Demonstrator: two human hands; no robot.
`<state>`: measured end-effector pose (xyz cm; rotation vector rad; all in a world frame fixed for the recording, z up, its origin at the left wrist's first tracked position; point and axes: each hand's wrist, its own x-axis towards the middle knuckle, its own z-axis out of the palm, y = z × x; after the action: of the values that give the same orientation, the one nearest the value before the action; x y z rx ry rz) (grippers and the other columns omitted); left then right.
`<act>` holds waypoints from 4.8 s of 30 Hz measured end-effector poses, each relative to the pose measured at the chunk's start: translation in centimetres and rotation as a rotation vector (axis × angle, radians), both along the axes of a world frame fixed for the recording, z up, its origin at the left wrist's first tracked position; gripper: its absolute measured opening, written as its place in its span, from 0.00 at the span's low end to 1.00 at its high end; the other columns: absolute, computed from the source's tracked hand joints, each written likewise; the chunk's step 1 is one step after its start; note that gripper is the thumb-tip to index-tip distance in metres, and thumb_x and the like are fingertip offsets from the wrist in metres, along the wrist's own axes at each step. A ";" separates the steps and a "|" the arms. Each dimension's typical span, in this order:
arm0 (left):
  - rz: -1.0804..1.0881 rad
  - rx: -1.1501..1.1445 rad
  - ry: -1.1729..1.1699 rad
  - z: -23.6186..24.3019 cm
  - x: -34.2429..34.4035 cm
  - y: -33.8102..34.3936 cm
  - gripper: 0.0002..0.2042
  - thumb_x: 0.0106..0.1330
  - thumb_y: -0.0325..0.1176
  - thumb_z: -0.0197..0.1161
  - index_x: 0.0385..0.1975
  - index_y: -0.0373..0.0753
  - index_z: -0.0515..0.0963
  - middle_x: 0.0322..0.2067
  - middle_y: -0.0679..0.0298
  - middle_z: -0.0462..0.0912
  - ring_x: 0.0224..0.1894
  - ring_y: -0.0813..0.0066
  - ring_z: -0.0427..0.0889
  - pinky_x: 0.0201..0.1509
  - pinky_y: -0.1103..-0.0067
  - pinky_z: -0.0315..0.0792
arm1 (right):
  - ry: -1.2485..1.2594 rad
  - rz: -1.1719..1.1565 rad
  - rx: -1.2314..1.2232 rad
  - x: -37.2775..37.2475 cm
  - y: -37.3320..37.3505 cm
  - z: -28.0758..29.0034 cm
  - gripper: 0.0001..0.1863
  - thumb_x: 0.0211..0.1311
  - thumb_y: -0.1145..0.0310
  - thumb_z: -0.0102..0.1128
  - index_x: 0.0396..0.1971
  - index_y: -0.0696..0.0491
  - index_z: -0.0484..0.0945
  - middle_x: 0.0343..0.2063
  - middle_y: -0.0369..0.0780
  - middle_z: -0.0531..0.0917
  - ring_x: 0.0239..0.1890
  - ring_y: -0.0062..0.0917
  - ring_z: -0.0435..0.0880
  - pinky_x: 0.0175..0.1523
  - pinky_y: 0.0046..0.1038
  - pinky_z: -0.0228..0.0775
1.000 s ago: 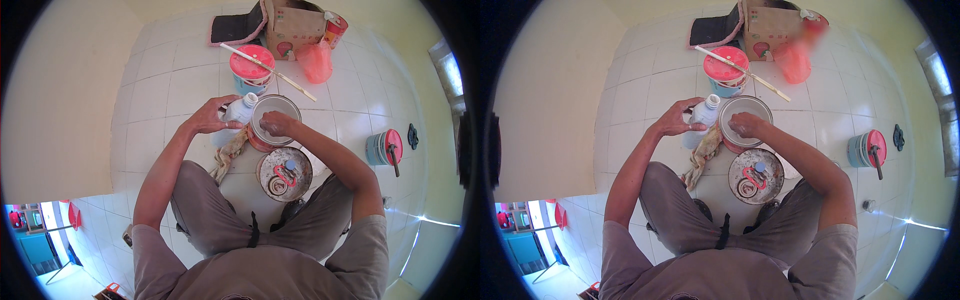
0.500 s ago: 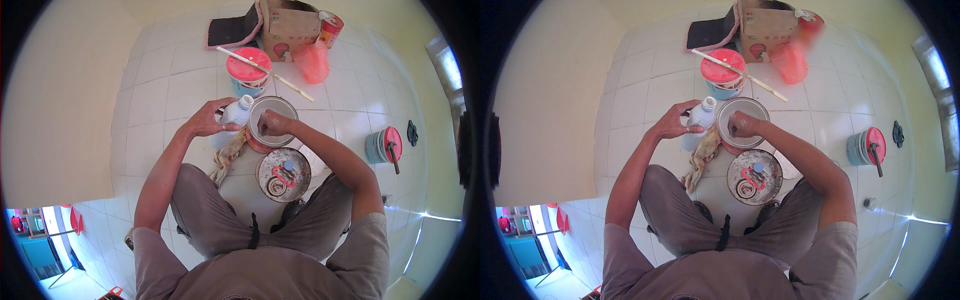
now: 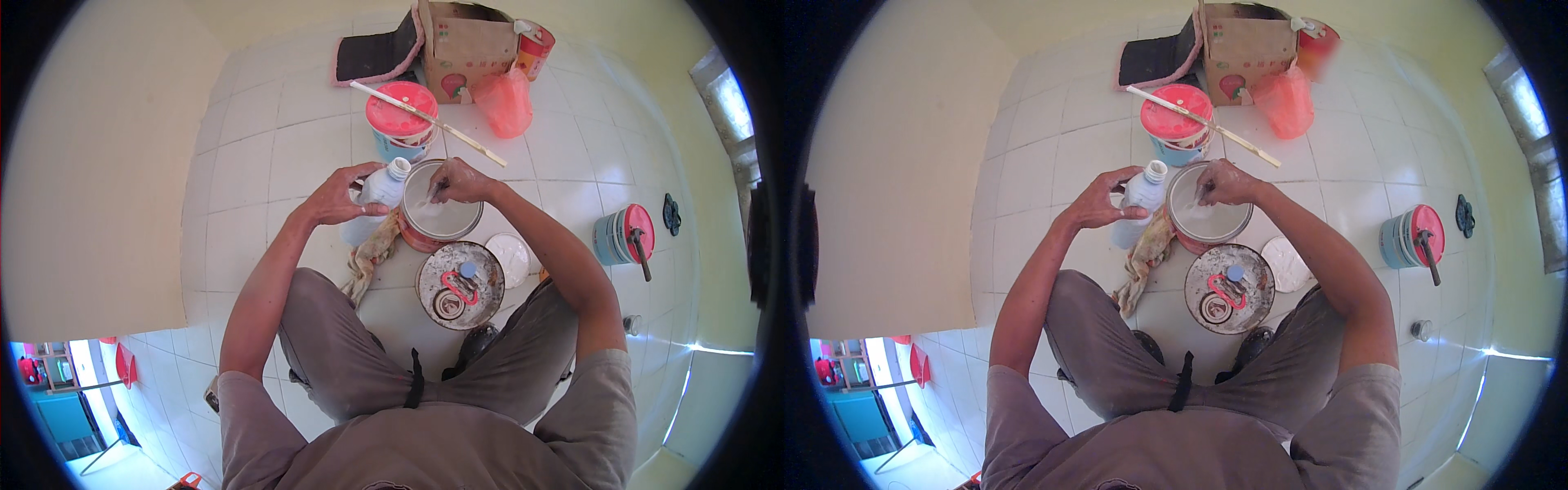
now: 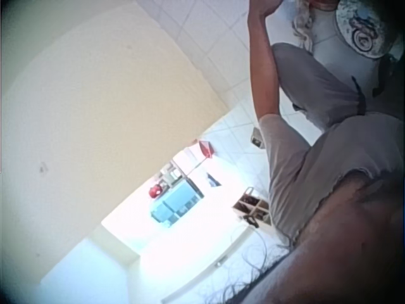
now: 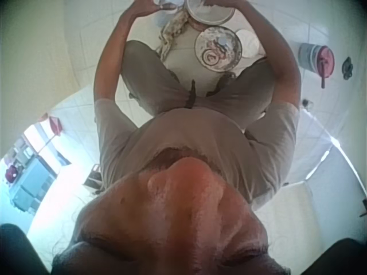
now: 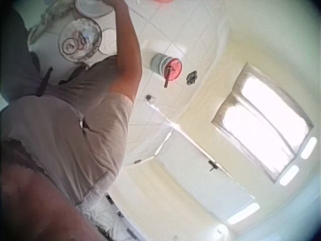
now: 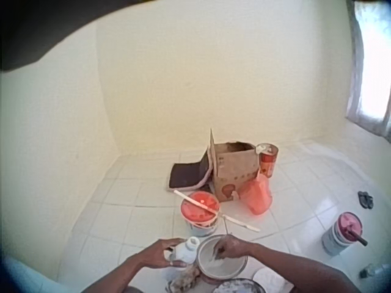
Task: The person pours a white liquid from a plastic bottle into a paint can and stirs the mixture with a wooden stick.
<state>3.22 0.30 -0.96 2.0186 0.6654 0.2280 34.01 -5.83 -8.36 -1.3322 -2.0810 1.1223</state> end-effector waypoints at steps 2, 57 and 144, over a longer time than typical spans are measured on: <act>-0.003 -0.010 -0.004 -0.2 0.0 0.0 0.44 0.51 0.51 0.82 0.67 0.40 0.72 0.60 0.58 0.80 0.63 0.62 0.78 0.69 0.60 0.71 | -0.009 -0.028 -0.015 0.5 0.1 0.8 0.08 0.48 0.74 0.74 0.30 0.59 0.89 0.22 0.40 0.87 0.26 0.22 0.84 0.35 0.28 0.76; -0.009 0.053 -0.035 0.7 -0.4 -0.8 0.42 0.51 0.52 0.80 0.66 0.40 0.72 0.58 0.55 0.81 0.59 0.60 0.81 0.63 0.62 0.76 | 0.382 -0.211 -0.039 3.8 -4.2 12.7 0.07 0.59 0.77 0.73 0.36 0.62 0.86 0.31 0.40 0.89 0.34 0.20 0.87 0.43 0.23 0.81; -0.129 0.049 -0.078 1.8 2.6 -1.4 0.43 0.51 0.53 0.80 0.67 0.42 0.72 0.59 0.56 0.80 0.59 0.58 0.79 0.60 0.62 0.78 | -0.603 -0.066 0.236 -1.3 -2.6 26.9 0.08 0.51 0.72 0.68 0.32 0.58 0.87 0.32 0.44 0.87 0.42 0.37 0.84 0.55 0.37 0.72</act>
<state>5.85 -1.08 0.86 2.0801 0.4829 0.2471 32.75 -8.47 18.53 -1.7502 -2.4522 0.4492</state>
